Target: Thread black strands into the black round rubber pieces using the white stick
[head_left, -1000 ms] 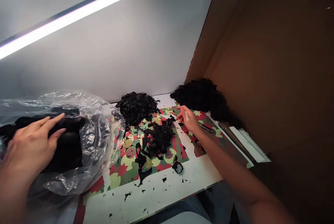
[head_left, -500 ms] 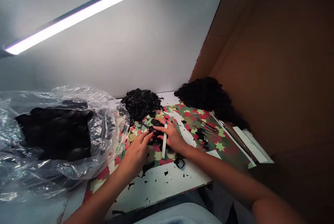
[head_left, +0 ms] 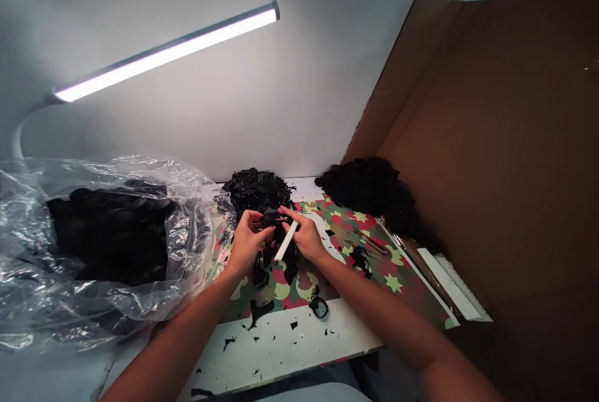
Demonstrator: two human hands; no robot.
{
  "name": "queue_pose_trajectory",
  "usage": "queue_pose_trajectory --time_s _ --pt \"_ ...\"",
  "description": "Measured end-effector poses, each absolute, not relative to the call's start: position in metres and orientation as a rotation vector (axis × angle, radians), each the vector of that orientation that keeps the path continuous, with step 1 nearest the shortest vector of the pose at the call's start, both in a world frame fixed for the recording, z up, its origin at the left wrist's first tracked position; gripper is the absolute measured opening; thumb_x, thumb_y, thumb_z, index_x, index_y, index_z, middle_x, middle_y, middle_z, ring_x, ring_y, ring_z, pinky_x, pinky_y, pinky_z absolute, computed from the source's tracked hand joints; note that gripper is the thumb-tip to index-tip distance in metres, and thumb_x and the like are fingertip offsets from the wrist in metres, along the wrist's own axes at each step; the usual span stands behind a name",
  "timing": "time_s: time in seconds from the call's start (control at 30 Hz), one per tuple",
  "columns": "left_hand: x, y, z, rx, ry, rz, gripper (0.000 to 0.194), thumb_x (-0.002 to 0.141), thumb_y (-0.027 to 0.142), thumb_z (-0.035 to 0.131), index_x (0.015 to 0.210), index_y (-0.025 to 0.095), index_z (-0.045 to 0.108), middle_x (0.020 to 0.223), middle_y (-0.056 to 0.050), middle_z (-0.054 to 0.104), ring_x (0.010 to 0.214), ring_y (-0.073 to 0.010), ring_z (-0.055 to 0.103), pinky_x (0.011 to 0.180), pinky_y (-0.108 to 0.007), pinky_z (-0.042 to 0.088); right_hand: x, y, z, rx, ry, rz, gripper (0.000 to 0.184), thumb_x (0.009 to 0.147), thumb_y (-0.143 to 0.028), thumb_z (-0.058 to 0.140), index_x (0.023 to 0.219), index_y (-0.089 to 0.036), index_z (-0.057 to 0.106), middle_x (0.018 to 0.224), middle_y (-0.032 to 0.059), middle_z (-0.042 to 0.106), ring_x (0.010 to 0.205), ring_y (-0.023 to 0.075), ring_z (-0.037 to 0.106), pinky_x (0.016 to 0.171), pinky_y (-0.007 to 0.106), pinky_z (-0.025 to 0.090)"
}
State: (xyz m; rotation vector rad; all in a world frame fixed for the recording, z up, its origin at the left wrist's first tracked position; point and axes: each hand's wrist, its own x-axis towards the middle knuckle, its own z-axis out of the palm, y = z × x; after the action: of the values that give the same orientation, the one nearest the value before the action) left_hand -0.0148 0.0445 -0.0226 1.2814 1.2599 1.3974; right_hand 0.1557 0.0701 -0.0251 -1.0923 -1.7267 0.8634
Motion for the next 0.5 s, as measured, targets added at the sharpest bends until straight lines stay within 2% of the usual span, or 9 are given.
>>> queue_pose_trajectory --time_s 0.1,0.17,0.33,0.4,0.5 --pt "-0.022 0.044 -0.022 1.128 1.196 1.492 0.050 0.074 0.032 0.075 0.118 0.022 0.053 0.108 -0.006 0.067 0.088 -0.0179 0.070 0.076 -0.031 0.055 0.138 0.084 -0.016 -1.043 -1.770 0.871 0.034 0.090 -0.024 0.060 0.122 -0.024 0.071 0.117 0.0054 0.076 0.105 0.0218 0.072 0.097 0.038 0.054" --pt "-0.025 0.045 -0.023 1.055 1.174 1.525 0.053 0.073 0.034 0.075 0.121 0.021 0.056 0.111 -0.007 0.069 0.091 -0.0190 0.070 0.079 -0.032 0.056 0.131 0.089 -0.014 -1.031 -1.787 0.875 0.031 0.092 -0.029 0.059 0.119 -0.023 0.072 0.114 0.0063 0.076 0.101 0.0223 0.073 0.093 0.037 0.055" --pt "-0.028 0.047 -0.028 0.987 1.164 1.507 0.048 0.077 0.042 0.072 0.117 0.017 0.066 0.113 -0.011 0.073 0.102 -0.0231 0.069 0.089 -0.036 0.054 0.138 0.091 -0.008 -1.139 -1.742 0.818 0.048 0.104 -0.045 0.035 0.140 -0.021 0.055 0.122 0.0126 0.072 0.118 0.0287 0.065 0.104 0.051 0.044" --pt "-0.027 0.047 -0.028 1.010 1.171 1.474 0.047 0.078 0.043 0.072 0.117 0.017 0.068 0.114 -0.012 0.074 0.104 -0.0235 0.069 0.091 -0.037 0.052 0.144 0.086 -0.002 -1.173 -1.763 0.805 0.050 0.106 -0.047 0.028 0.144 -0.026 0.051 0.119 0.0092 0.074 0.120 0.0277 0.064 0.107 0.051 0.041" --pt "-0.026 0.044 -0.027 1.069 1.214 1.432 0.053 0.073 0.039 0.079 0.120 0.018 0.067 0.110 -0.010 0.075 0.100 -0.0233 0.069 0.090 -0.036 0.052 0.149 0.075 0.005 -1.168 -1.830 0.698 0.047 0.107 -0.044 0.025 0.136 -0.031 0.059 0.107 0.0039 0.076 0.115 0.0248 0.064 0.108 0.048 0.038"
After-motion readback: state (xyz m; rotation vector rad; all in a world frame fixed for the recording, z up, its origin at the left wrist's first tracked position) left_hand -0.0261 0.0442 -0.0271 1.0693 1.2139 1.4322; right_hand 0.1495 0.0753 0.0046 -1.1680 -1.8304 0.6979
